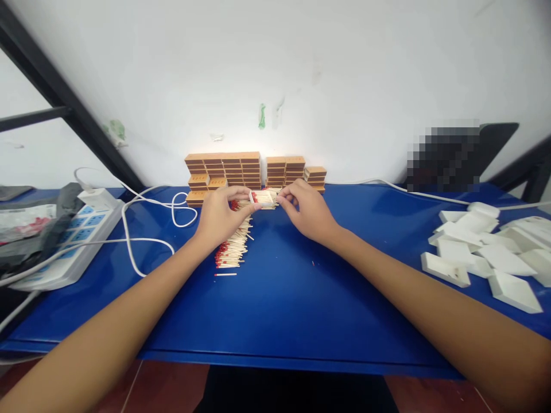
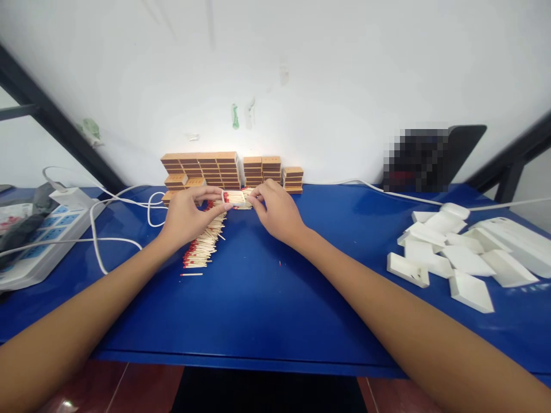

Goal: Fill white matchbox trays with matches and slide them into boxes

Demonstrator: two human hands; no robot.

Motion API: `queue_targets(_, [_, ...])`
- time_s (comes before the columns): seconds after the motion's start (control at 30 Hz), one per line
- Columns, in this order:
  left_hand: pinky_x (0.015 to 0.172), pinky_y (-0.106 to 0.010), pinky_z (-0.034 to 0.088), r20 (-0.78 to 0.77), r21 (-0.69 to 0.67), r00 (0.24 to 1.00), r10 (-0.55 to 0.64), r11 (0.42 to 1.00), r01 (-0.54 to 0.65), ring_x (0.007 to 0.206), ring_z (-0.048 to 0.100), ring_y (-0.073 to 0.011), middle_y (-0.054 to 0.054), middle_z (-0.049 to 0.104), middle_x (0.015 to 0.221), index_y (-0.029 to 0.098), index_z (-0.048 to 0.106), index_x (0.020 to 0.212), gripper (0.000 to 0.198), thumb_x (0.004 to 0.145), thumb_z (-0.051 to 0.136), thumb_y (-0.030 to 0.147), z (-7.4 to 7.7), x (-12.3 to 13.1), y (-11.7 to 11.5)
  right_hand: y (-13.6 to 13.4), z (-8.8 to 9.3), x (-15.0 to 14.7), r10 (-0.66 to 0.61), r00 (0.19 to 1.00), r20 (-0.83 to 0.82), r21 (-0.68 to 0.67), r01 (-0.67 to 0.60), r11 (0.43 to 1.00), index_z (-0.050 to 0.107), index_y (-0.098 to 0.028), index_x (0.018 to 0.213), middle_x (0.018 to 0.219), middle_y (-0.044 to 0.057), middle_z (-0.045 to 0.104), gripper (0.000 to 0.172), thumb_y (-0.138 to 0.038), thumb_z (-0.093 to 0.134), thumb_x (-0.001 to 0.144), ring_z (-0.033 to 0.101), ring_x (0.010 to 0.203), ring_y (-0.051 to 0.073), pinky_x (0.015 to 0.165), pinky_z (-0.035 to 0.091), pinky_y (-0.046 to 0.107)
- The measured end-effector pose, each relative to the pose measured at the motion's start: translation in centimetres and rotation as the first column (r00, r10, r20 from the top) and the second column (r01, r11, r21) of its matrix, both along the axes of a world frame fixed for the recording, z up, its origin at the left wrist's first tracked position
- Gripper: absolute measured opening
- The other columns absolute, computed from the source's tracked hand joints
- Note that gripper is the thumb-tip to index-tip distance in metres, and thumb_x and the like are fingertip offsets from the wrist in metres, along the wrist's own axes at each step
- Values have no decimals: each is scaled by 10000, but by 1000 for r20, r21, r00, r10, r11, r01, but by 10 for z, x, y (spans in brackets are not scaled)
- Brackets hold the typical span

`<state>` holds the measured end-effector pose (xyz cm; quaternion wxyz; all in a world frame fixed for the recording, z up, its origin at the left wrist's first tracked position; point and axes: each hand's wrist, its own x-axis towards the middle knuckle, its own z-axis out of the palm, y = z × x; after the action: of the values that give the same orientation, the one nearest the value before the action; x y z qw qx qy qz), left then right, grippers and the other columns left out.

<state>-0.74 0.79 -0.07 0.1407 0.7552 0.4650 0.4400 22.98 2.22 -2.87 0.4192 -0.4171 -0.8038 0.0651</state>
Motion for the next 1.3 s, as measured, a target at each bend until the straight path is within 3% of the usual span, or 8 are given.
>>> queue_targets(0.17, [871, -357, 651, -6, 19, 989, 147, 989, -147, 1017, 811, -286, -74, 838, 1035, 195, 795, 1020, 306, 839, 896, 419, 6, -3, 1, 10, -13, -7, 37, 992, 120, -130, -21, 991, 712, -202, 975, 976, 80, 631, 65, -226, 653, 989, 602, 946, 249, 861, 480, 382])
queue_targets(0.77, [900, -354, 647, -79, 42, 991, 105, 994, -102, 1042, 808, -282, -71, 835, 1034, 195, 788, 1030, 304, 848, 894, 415, 4, -5, 3, 5, -11, -2, 120, 981, 151, -199, -89, 976, 685, -205, 924, 993, 61, 607, 90, -165, 643, 992, 611, 920, 217, 848, 490, 349])
queue_targets(1.3, [933, -381, 642, -80, 47, 993, 85, 996, -82, 1065, 803, -293, -63, 836, 1050, 207, 783, 1016, 300, 840, 899, 421, 5, -4, 3, 5, -8, -1, 109, 963, 246, -209, -58, 976, 652, -195, 907, 981, 67, 620, 107, -180, 643, 1012, 605, 891, 215, 841, 473, 346])
